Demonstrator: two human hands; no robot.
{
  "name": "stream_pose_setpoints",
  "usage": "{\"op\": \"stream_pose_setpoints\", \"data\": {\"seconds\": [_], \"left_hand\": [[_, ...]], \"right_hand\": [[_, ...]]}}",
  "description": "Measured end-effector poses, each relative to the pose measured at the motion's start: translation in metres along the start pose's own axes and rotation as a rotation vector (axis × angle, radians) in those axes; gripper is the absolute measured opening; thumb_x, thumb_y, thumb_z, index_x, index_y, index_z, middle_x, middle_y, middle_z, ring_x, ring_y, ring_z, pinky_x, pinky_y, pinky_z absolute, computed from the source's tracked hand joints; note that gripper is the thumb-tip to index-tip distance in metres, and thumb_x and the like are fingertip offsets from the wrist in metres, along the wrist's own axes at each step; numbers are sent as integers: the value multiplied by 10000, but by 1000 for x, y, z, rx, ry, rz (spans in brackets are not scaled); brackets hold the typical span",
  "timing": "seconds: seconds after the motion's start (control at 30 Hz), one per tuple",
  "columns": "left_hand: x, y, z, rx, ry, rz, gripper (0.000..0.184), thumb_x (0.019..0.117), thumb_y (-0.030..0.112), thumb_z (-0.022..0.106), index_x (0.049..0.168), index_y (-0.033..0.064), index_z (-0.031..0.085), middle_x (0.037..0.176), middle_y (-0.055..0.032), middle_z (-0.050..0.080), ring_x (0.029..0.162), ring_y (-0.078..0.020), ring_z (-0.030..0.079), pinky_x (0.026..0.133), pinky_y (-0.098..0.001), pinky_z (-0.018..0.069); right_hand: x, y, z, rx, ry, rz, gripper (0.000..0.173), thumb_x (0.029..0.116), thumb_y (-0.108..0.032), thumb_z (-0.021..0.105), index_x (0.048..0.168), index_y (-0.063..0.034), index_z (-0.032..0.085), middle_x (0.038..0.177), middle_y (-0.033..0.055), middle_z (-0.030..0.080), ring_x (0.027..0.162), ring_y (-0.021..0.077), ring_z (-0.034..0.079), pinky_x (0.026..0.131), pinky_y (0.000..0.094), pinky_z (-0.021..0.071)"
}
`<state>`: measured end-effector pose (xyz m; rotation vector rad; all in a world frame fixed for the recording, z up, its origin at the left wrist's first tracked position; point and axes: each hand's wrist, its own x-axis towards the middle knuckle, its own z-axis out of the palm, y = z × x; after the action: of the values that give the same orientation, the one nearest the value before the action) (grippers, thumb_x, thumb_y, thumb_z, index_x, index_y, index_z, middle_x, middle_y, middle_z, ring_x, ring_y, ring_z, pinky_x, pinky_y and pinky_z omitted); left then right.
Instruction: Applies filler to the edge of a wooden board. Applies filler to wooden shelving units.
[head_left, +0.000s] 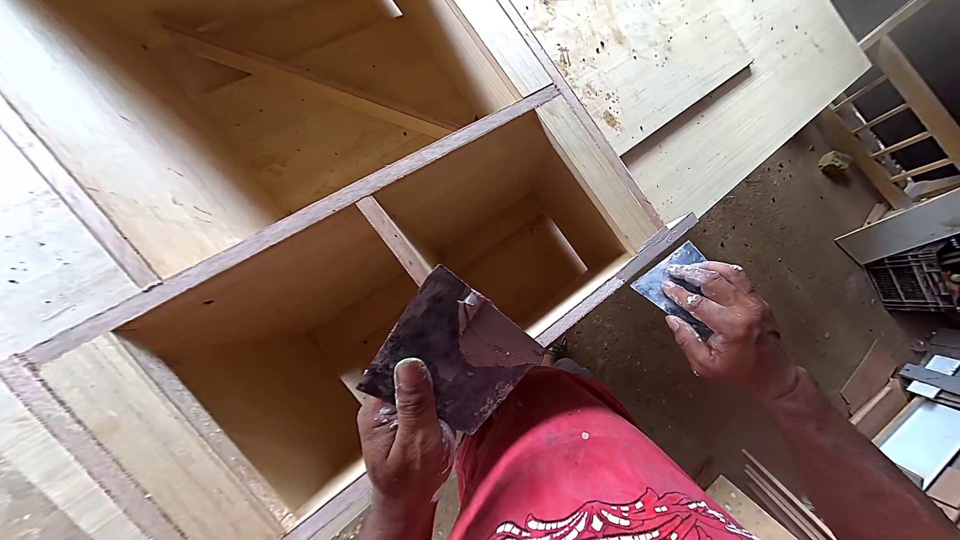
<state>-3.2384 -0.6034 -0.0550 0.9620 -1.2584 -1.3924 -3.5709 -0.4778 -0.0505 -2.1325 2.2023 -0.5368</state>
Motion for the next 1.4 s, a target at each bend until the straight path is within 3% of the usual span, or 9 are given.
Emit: {"op": "stream_pose_setpoints", "data": {"seconds": [0.17, 0.33, 0.53, 0.67, 0.87, 1.0, 1.1, 1.23, 1.4], "left_hand": [[-2, 0, -2, -12, -5, -12, 262, 1053, 442, 506, 1131, 252, 668, 996, 117, 741, 945, -28, 709, 878, -247, 596], [-2, 0, -9, -20, 17, -9, 270, 1050, 452, 506, 1131, 256, 672, 998, 118, 741, 948, -28, 708, 877, -248, 595], [-2, 0, -15, 1, -21, -22, 267, 1051, 463, 498, 1161, 270, 646, 1009, 134, 730, 951, -18, 700, 875, -239, 593], [-1, 2, -22, -4, -17, -19, 272, 1047, 472, 502, 1157, 271, 649, 1010, 137, 730, 952, -14, 699, 876, -237, 592], [1, 2, -26, -16, -34, -22, 272, 1055, 460, 490, 1162, 265, 648, 1003, 129, 730, 943, -18, 702, 869, -236, 595], [2, 6, -25, -2, -30, -67, 264, 1049, 487, 485, 1121, 300, 657, 951, 164, 725, 893, 5, 698, 819, -224, 602], [3, 7, -22, -18, -49, -119, 266, 1071, 436, 465, 1143, 258, 650, 951, 139, 728, 884, -12, 702, 812, -257, 611], [6, 5, -14, 21, -212, -52, 326, 1093, 399, 430, 1056, 186, 674, 873, 102, 707, 810, -12, 689, 759, -249, 607], [6, 13, -7, 61, -333, 81, 371, 1102, 407, 397, 1047, 147, 656, 841, 84, 682, 790, -3, 676, 729, -231, 600]], "right_hand": [[10, -10, 23, 14, -14, -18, 377, 939, -296, 605, 1231, -102, 744, 1376, 129, 639, 1343, 334, 534, 1105, 507, 445], [-6, -19, 5, 5, -38, 17, 360, 952, -304, 579, 1181, -98, 764, 1312, 125, 678, 1298, 337, 568, 1038, 516, 488], [-4, -56, 44, 45, -11, 0, 369, 972, -324, 605, 1259, -132, 736, 1424, 93, 616, 1382, 301, 505, 1137, 495, 424], [-12, -57, 22, 27, -37, 18, 344, 955, -313, 580, 1187, -142, 770, 1332, 76, 679, 1308, 293, 571, 1071, 499, 476], [3, -55, 32, -9, -56, 30, 375, 956, -312, 579, 1237, -126, 744, 1395, 105, 631, 1358, 319, 522, 1089, 512, 457], [-21, -52, 16, 12, -154, 85, 362, 956, -343, 550, 1152, -137, 774, 1265, 87, 709, 1261, 321, 607, 983, 540, 526], [-1, -87, -6, 102, -10, -19, 401, 980, -342, 548, 1233, -97, 741, 1304, 157, 679, 1275, 345, 586, 1072, 514, 470], [34, -147, -23, 161, 141, -165, 383, 1000, -373, 563, 1231, -118, 730, 1350, 132, 662, 1336, 305, 547, 1111, 473, 439], [44, -159, -12, 114, 43, -218, 371, 996, -346, 552, 1233, -139, 749, 1412, 87, 631, 1374, 295, 513, 1125, 497, 420]]}}
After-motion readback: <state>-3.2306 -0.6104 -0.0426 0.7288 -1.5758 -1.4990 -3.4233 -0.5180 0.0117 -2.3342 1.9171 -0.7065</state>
